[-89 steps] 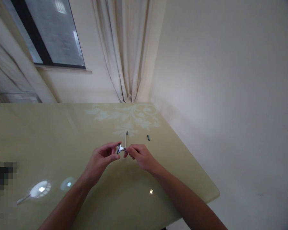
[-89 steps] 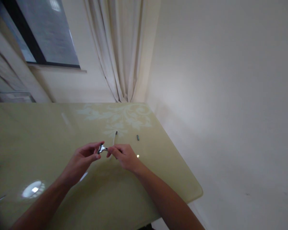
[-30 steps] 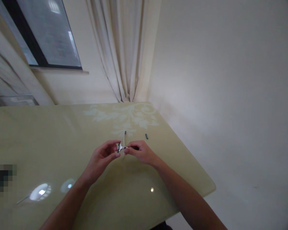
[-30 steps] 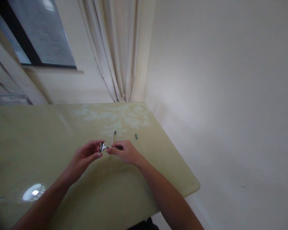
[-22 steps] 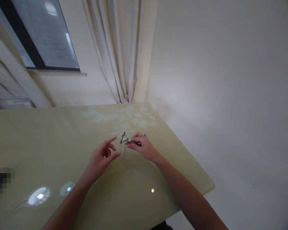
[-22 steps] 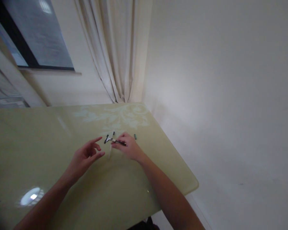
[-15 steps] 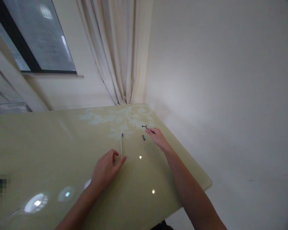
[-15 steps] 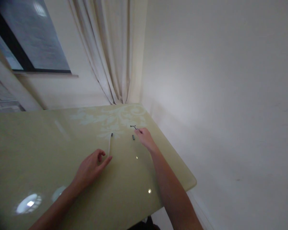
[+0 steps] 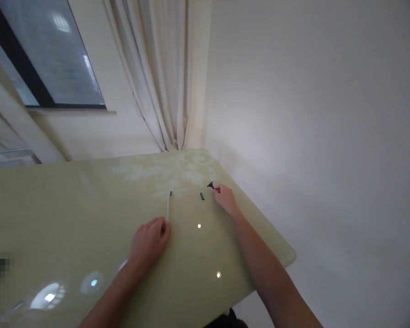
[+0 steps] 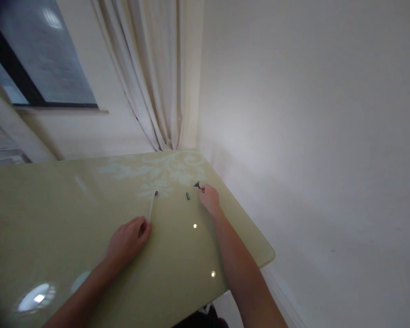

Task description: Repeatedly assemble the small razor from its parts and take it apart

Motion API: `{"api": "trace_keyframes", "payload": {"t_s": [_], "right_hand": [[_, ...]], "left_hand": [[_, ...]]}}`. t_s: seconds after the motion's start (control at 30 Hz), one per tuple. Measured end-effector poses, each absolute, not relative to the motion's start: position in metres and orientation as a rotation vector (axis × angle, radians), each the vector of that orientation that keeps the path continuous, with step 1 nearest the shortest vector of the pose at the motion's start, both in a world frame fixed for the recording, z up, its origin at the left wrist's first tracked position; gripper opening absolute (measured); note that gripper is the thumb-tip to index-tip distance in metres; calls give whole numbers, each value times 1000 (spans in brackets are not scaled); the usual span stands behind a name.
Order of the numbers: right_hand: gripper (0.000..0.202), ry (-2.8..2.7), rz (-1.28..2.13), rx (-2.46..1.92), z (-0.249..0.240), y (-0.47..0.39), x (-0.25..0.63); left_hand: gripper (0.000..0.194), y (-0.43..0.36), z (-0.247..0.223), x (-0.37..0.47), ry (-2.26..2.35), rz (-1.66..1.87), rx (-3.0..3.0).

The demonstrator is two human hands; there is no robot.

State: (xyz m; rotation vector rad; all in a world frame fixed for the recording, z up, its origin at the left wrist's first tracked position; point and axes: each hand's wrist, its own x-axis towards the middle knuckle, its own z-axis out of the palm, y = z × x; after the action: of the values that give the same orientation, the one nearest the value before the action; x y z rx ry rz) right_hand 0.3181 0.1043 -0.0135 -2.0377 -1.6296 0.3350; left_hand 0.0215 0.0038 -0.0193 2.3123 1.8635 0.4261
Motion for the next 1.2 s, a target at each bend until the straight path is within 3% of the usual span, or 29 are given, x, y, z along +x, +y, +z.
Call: {"api": "trace_keyframes", "payload": {"t_s": [0.17, 0.53, 0.6, 0.7, 0.87, 1.03, 1.2], "right_hand": [[21, -1634, 292, -2044, -12, 102, 316], [23, -1625, 115, -2008, -5, 96, 304], [31, -1605, 180, -1800, 1, 95, 297], [55, -1572, 540, -1341, 9, 92, 281], [51, -1356, 1071, -928, 11, 90, 261], [46, -882, 1100, -908, 12, 99, 276], [43, -747, 1097, -860, 11, 104, 291]], "left_hand": [[31, 5, -18, 20, 1863, 519, 2244], [36, 5, -6, 28, 1617, 1107, 1903], [38, 7, 4, 38, 1528, 1165, 1839], [40, 11, 20, 61, 1410, 1226, 1814], [36, 29, 24, 105, 1221, 1123, 1914], [25, 74, 2, 116, 1268, 805, 2128], [50, 105, -16, 121, 1591, 651, 2156]]}}
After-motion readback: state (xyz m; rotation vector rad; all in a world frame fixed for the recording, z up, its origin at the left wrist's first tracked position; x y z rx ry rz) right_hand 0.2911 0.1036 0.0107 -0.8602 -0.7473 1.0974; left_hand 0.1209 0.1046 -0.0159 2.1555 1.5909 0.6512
